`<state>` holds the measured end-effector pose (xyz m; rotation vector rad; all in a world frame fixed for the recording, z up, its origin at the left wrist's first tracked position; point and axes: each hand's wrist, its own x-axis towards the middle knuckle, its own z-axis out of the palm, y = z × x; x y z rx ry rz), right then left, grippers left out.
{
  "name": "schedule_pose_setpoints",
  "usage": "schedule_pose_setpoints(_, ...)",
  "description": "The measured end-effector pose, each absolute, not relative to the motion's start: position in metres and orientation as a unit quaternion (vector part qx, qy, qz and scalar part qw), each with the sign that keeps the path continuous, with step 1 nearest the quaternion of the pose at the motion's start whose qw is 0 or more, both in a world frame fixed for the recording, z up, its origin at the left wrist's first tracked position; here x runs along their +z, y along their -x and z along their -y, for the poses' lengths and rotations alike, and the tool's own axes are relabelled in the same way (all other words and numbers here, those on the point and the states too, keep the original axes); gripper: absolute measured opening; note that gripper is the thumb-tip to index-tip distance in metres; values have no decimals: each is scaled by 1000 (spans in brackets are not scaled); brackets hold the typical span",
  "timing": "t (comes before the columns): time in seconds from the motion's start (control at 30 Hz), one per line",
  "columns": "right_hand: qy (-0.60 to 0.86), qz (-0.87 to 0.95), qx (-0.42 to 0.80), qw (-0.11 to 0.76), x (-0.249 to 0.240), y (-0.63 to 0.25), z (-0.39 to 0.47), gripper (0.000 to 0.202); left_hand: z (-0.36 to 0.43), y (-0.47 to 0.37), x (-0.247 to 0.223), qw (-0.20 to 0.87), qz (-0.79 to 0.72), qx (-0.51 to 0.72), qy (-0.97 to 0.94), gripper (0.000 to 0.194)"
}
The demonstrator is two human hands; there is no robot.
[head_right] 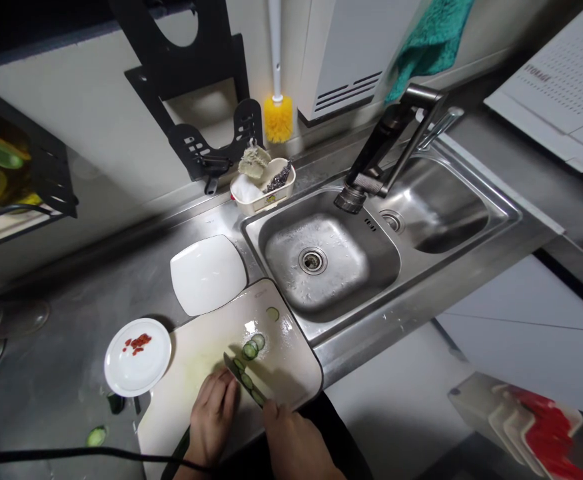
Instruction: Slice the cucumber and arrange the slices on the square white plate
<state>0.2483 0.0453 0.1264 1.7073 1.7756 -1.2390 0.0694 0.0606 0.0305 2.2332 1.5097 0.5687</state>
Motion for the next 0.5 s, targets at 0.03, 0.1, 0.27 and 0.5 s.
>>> schedule_pose_setpoints(0.03, -608, -632, -440, 192, 126, -248, -45, 51, -60, -69, 31, 192, -535, 203, -797, 23)
schedule_pose_setpoints(0.1, -607, -635, -438, 192, 125, -248, -44, 50, -60, -69, 31, 193, -528, 203, -802, 23)
schedule_pose_setpoints(0.27, -616, -645, -418, 172, 117, -245, -42, 47, -60, -69, 34, 192, -533, 199, -800, 24)
schedule_pose_setpoints(0.5, -628, -637, -429, 125, 107, -243, -40, 45, -60, -69, 34, 197, -534, 194, -799, 25)
